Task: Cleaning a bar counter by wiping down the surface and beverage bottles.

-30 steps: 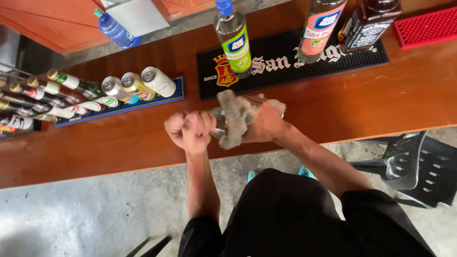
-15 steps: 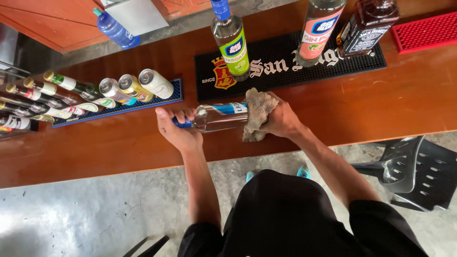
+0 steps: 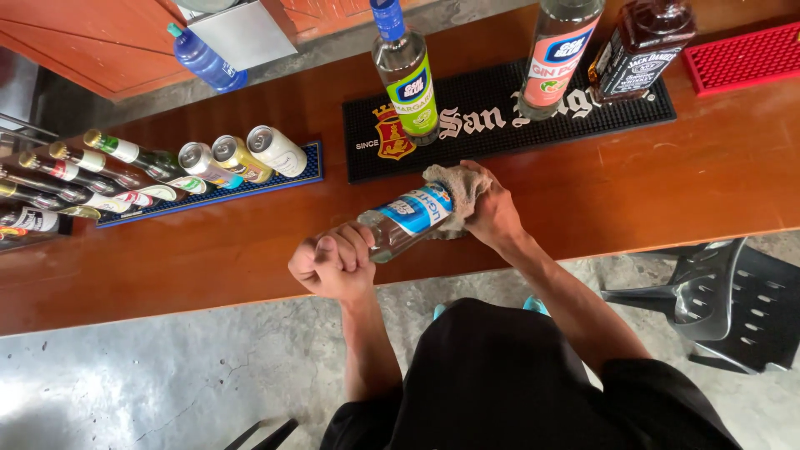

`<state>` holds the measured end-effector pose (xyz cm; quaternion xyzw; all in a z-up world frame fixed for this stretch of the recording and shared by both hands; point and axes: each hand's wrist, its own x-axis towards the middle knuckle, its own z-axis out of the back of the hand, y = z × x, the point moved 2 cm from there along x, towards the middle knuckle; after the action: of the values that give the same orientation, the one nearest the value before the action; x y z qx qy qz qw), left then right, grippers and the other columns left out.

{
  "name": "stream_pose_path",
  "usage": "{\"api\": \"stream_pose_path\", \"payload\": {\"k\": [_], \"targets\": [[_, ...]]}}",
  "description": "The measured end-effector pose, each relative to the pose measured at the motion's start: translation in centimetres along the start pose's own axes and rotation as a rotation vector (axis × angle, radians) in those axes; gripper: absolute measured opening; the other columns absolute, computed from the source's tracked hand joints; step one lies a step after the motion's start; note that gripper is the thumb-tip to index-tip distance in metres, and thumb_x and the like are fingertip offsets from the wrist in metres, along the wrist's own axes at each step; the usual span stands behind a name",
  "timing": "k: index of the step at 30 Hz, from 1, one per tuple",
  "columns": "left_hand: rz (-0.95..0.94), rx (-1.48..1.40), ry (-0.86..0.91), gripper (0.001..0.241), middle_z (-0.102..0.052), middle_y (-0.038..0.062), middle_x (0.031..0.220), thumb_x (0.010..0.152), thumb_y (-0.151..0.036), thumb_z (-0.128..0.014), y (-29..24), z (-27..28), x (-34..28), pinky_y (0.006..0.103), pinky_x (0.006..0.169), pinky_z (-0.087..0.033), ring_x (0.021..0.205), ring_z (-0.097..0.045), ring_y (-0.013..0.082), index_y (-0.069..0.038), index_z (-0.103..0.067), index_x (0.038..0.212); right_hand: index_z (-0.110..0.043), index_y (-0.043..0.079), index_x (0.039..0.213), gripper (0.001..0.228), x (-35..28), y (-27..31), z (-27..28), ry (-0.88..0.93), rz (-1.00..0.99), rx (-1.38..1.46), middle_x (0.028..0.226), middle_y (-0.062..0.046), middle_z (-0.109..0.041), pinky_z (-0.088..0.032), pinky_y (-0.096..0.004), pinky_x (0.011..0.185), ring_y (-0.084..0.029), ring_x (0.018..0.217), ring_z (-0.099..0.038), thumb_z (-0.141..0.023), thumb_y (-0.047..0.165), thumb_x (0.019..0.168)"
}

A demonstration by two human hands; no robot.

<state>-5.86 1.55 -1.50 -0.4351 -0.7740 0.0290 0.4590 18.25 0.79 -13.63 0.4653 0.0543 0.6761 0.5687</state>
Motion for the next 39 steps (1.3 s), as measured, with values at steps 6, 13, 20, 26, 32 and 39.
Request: {"api": "stream_pose_path", "payload": {"k": [6, 13, 20, 26, 32, 39], "targets": [[-0.035, -0.077, 0.089, 0.034, -0.035, 0.004, 0.051, 0.101, 0.002, -0.045, -2.3, 0.6, 1.2, 0.0385, 0.045, -0.039, 0.042, -0.035, 0.0161, -0.012, -0.028, 0.076, -0.062, 0.006, 0.135, 0.07, 0.9, 2.0, 2.8, 0.097, -0.079, 0.331, 0.139, -0.018, -0.063, -0.053, -0.039, 0.107, -0.031, 0.125, -0.065, -0.089, 0.016, 0.071], [-0.036, -0.318, 0.286, 0.03, -0.04, 0.002, 0.054, 0.099, 0.0, -0.047, -3.5, -0.5, 2.2, 0.0369, 0.046, -0.043, 0.042, -0.041, 0.0158, -0.012, -0.031, 0.077, -0.053, 0.006, 0.136, 0.063, 0.8, 2.3, 1.6, 0.162, -0.272, 1.383, 0.13, -0.014, -0.064, -0.05, -0.034, 0.083, -0.021, 0.1, -0.059, -0.078, 0.044, 0.092], [-0.078, -0.262, 0.517, 0.038, -0.041, 0.0, 0.049, 0.095, -0.002, -0.054, -5.1, -4.8, 4.1, 0.0337, 0.041, -0.046, 0.037, -0.039, 0.0131, -0.012, -0.026, 0.072, -0.057, 0.004, 0.131, 0.052, 1.8, 2.4, 3.0, 0.414, -0.435, 1.741, 0.129, -0.018, -0.068, -0.06, -0.036, 0.066, -0.027, 0.092, -0.069, -0.061, 0.048, 0.103], [-0.028, -0.203, 0.355, 0.036, -0.041, 0.002, 0.049, 0.093, 0.0, -0.054, -4.3, -4.9, 3.7, 0.0347, 0.041, -0.046, 0.036, -0.04, 0.0129, -0.007, -0.028, 0.07, -0.054, 0.003, 0.138, 0.056, 0.4, 0.6, 1.3, 0.432, -0.479, 1.418, 0.125, -0.015, -0.063, -0.061, -0.036, 0.088, -0.021, 0.106, -0.067, -0.052, 0.048, 0.105], [-0.009, 0.039, 0.283, 0.034, -0.041, 0.004, 0.054, 0.094, 0.008, -0.048, -4.8, -6.9, 2.8, 0.035, 0.045, -0.043, 0.043, -0.039, 0.0126, -0.005, -0.031, 0.068, -0.055, 0.0, 0.139, 0.062, -0.8, 1.9, -0.7, 0.255, -0.382, 1.53, 0.096, -0.013, -0.066, -0.054, -0.03, 0.056, -0.018, 0.071, -0.066, -0.045, 0.056, 0.113], [0.15, 0.052, 0.237, 0.032, -0.042, 0.005, 0.056, 0.095, 0.009, -0.046, -3.2, -6.7, 4.5, 0.0341, 0.046, -0.042, 0.047, -0.041, 0.0125, -0.003, -0.035, 0.068, -0.044, 0.006, 0.142, 0.051, -1.8, -2.8, -3.4, 0.157, -0.418, 1.498, 0.103, -0.013, -0.067, -0.057, -0.033, 0.057, -0.022, 0.074, -0.068, -0.055, 0.042, 0.108]]}}
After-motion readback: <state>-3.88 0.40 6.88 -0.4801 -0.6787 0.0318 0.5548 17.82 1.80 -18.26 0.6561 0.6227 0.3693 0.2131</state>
